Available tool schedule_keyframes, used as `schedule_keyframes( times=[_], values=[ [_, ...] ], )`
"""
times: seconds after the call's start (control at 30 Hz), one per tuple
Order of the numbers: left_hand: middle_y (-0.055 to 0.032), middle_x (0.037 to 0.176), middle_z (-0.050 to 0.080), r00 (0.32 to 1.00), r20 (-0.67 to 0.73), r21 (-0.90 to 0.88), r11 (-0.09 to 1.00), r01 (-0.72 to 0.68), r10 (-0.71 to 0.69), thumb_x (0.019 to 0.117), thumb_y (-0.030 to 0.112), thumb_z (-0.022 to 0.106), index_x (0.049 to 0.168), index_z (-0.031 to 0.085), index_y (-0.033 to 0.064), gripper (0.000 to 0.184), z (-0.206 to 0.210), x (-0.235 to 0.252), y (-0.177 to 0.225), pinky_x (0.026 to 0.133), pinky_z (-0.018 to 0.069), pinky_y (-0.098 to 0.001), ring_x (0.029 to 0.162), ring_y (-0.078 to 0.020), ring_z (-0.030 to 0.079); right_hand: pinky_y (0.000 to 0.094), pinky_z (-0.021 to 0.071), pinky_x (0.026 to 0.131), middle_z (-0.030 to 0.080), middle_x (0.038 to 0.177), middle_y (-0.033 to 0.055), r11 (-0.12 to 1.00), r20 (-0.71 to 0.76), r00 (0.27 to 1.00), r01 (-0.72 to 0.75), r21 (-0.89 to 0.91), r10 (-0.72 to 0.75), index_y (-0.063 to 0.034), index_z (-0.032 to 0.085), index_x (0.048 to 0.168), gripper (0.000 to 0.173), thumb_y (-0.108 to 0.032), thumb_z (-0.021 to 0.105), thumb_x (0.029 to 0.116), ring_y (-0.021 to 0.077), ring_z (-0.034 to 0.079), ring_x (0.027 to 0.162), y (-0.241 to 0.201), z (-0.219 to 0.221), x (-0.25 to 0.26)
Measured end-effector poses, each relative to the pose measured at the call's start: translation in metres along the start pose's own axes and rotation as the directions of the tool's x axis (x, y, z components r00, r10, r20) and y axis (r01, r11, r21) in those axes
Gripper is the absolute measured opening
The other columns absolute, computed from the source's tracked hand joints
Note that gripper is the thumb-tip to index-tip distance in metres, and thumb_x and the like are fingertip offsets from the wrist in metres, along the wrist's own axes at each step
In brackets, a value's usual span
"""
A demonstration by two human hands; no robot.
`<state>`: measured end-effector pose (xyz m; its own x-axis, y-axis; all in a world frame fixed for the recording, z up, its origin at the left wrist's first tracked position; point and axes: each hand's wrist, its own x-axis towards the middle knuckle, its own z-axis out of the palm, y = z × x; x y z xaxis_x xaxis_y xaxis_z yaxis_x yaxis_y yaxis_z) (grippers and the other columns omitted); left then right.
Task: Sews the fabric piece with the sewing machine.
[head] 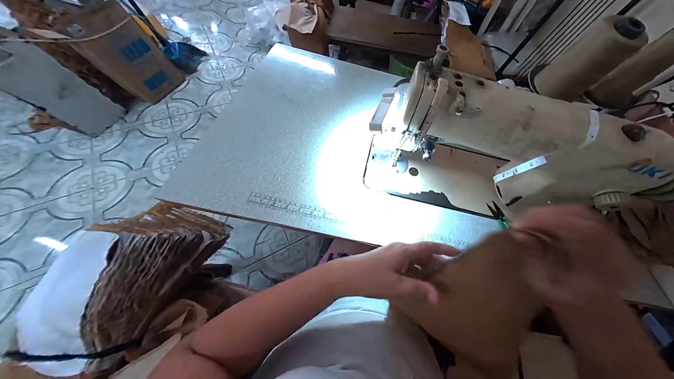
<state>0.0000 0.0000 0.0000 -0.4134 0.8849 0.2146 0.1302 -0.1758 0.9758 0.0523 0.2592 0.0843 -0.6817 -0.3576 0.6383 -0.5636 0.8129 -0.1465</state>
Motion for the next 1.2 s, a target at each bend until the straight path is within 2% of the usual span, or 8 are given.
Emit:
schedule_keyframes(
  times=[0.13,0.33,0.47,0.6,0.77,0.87,0.93,1.2],
  values=[
    [-0.0015,0.091,0.071,0.900,-0.207,-0.067,0.923,0.378,-0.383,0.1032,0.015,0.058,0.111,0.068,0.0002,0.020,0.011,-0.012,-0.037,0.080,0.0555,-0.0240,0.083,-0.0007,0.066,0.0421,0.0568,0.055,0.069,0.088,0.0162,1.000,0.091,0.996,0.007,0.019,-0.009,0.0006,0.067,0.099,0.027,-0.022,0.052,0.1039,0.0273,0.069,0.070,0.033,0.089,0.013],
    [-0.0035,0.086,0.068,0.837,-0.083,0.066,0.835,0.546,-0.541,0.1053,0.024,0.058,0.105,0.068,0.0005,0.026,-0.003,-0.052,-0.063,0.074,0.0525,-0.0266,0.076,-0.0040,0.062,0.0434,0.0584,0.060,0.070,0.088,0.0156,0.995,0.186,0.982,0.028,0.096,-0.045,-0.0014,0.072,0.096,0.029,-0.023,0.053,0.1025,0.0293,0.072,0.075,0.052,0.166,0.009],
    [-0.0207,0.093,0.070,0.736,-0.139,0.332,0.669,0.665,-0.662,0.1080,0.025,0.052,0.106,0.070,-0.0046,0.034,-0.017,-0.065,-0.065,0.085,0.0522,-0.0551,0.088,-0.0324,0.068,0.0422,0.0583,0.060,0.069,0.082,0.0147,0.992,0.176,0.982,0.050,0.118,-0.070,-0.0015,0.073,0.091,0.022,-0.016,0.058,0.0976,0.0295,0.072,0.074,0.054,0.197,0.017],
    [-0.0196,0.088,0.069,0.721,-0.134,0.572,0.541,0.616,-0.679,0.1025,0.045,0.058,0.114,0.066,0.0011,0.046,-0.036,-0.065,-0.019,0.076,0.0534,-0.0623,0.084,-0.0393,0.069,0.0408,0.0592,0.066,0.071,0.086,0.0135,0.989,0.193,0.978,0.057,0.136,-0.083,-0.0023,0.073,0.094,0.021,-0.015,0.058,0.0993,0.0280,0.072,0.080,0.054,0.207,0.028],
    [-0.0081,0.083,0.072,0.854,-0.450,0.734,0.438,0.520,-0.259,0.1035,0.030,0.060,0.114,0.074,0.0134,0.025,-0.082,-0.030,0.021,0.067,0.0573,-0.0517,0.073,-0.0271,0.070,0.0382,0.0603,0.070,0.074,0.092,0.0127,0.986,0.164,0.981,0.078,0.144,-0.102,-0.0035,0.074,0.093,0.019,-0.014,0.058,0.0971,0.0261,0.073,0.085,0.054,0.208,0.028],
    [-0.0123,0.102,0.074,0.875,-0.482,0.821,0.367,0.437,0.037,0.1013,0.022,0.063,0.121,0.074,0.0108,0.025,-0.123,0.022,-0.020,0.079,0.0588,-0.0492,0.091,-0.0300,0.073,0.0372,0.0605,0.070,0.074,0.092,0.0120,0.987,0.148,0.984,0.079,0.139,-0.100,-0.0037,0.074,0.095,0.019,-0.016,0.059,0.0981,0.0252,0.073,0.084,0.052,0.208,0.027],
    [-0.0179,0.121,0.068,0.872,-0.489,0.797,0.389,0.461,-0.030,0.0996,0.024,0.066,0.125,0.070,0.0069,0.031,-0.142,0.053,-0.040,0.096,0.0506,-0.0528,0.113,-0.0353,0.065,0.0371,0.0609,0.071,0.074,0.093,0.0117,0.987,0.149,0.984,0.073,0.140,-0.094,-0.0040,0.074,0.096,0.019,-0.016,0.059,0.0984,0.0249,0.074,0.085,0.052,0.207,0.027],
    [-0.0140,0.097,0.070,0.864,-0.503,0.798,0.387,0.462,0.005,0.0996,0.024,0.064,0.095,0.073,0.0045,0.022,-0.150,0.069,-0.060,0.083,0.0543,-0.0513,0.097,-0.0323,0.069,0.0361,0.0594,0.068,0.073,0.088,0.0108,0.988,0.166,0.983,0.060,0.140,-0.083,-0.0054,0.074,0.094,0.018,-0.015,0.059,0.0970,0.0241,0.072,0.083,0.052,0.207,0.026]
  ],
)
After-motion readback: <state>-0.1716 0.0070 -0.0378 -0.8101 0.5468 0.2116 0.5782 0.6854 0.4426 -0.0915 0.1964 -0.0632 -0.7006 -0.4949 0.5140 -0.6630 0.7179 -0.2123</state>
